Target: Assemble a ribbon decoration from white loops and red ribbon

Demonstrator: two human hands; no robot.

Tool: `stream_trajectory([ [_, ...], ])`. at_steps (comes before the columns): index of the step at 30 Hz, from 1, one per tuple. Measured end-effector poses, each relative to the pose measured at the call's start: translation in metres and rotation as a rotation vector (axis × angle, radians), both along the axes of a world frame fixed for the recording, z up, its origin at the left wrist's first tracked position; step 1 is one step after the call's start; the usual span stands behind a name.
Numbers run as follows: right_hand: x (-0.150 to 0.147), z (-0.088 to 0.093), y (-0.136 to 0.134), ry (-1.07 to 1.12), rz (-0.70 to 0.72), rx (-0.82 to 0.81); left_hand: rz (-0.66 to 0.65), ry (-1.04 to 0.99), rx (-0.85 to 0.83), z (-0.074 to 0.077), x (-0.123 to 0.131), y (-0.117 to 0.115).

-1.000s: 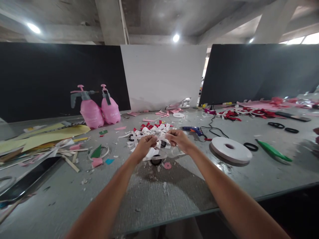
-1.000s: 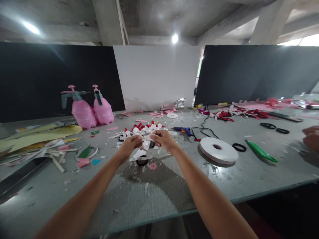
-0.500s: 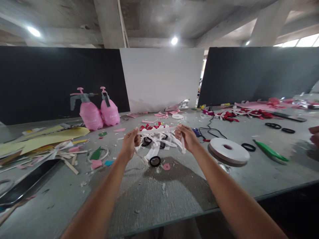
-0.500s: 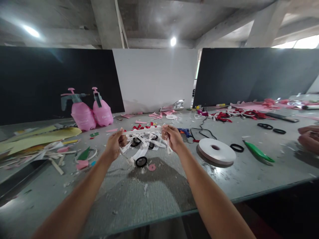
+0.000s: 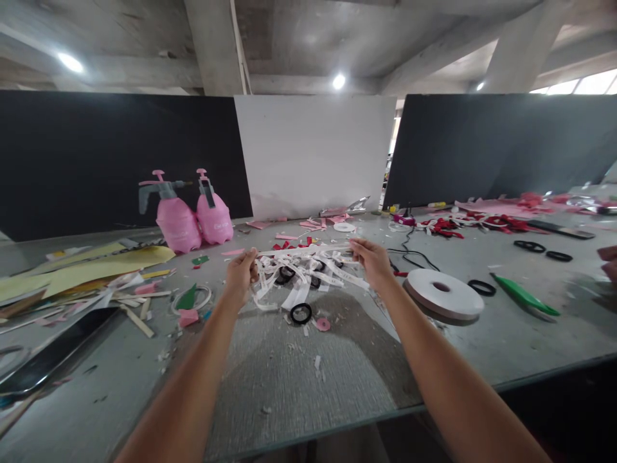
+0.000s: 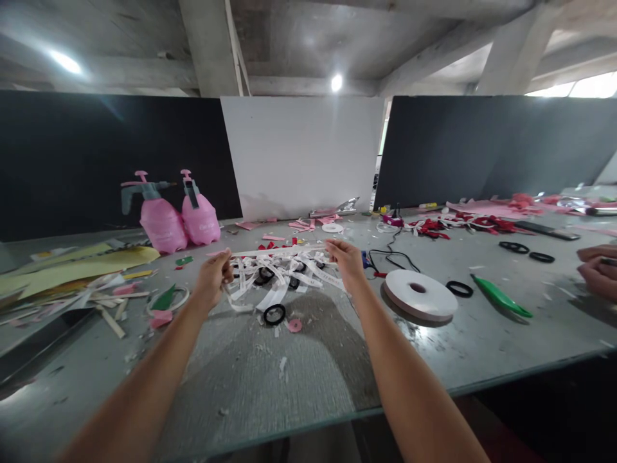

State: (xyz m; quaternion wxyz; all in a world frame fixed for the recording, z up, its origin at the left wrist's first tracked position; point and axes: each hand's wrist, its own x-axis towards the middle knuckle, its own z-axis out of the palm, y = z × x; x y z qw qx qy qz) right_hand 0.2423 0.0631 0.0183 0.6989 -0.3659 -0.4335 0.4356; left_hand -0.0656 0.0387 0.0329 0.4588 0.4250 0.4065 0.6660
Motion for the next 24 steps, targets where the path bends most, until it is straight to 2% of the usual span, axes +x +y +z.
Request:
stream_trajectory([
  [3,0.01,-0.007,0.008,-0.143,-0.188,-0.025,0.078,0.056,-0.043,-0.002,-0.004,0.003],
  [5,0.016,-0.012,0.011,-0.303,-0.313,-0.044,0.082,0.132,-0.056,-0.001,-0.005,0.003],
  [8,0.016,-0.014,0.007,-0.618,-0.566,-0.076,-0.028,0.332,-0.028,0.005,0.0,-0.001],
  [10,0.003,-0.009,-0.002,-0.765,-0.584,-0.066,-0.103,0.529,0.084,0.011,0.008,-0.003],
  [11,-0.007,-0.006,-0.007,-0.801,-0.498,-0.035,-0.129,0.63,0.154,0.015,0.013,-0.003],
  [13,-0.034,0.003,-0.017,-0.813,-0.191,0.086,-0.175,0.802,0.271,0.025,0.025,-0.002],
  [16,-0.071,0.017,-0.021,-0.768,0.12,0.257,-0.249,0.991,0.329,0.045,0.04,0.003],
  [18,-0.084,0.024,-0.017,-0.707,0.348,0.241,-0.274,1.062,0.372,0.061,0.042,0.006],
  [20,-0.086,0.029,-0.01,-0.615,0.548,0.139,-0.294,1.064,0.369,0.076,0.037,0.007],
  [22,-0.079,0.034,-0.007,-0.496,0.623,0.046,-0.345,0.989,0.248,0.087,0.024,0.006],
  [24,-0.068,0.04,-0.008,-0.381,0.633,0.01,-0.441,0.843,0.071,0.093,0.008,0.002],
])
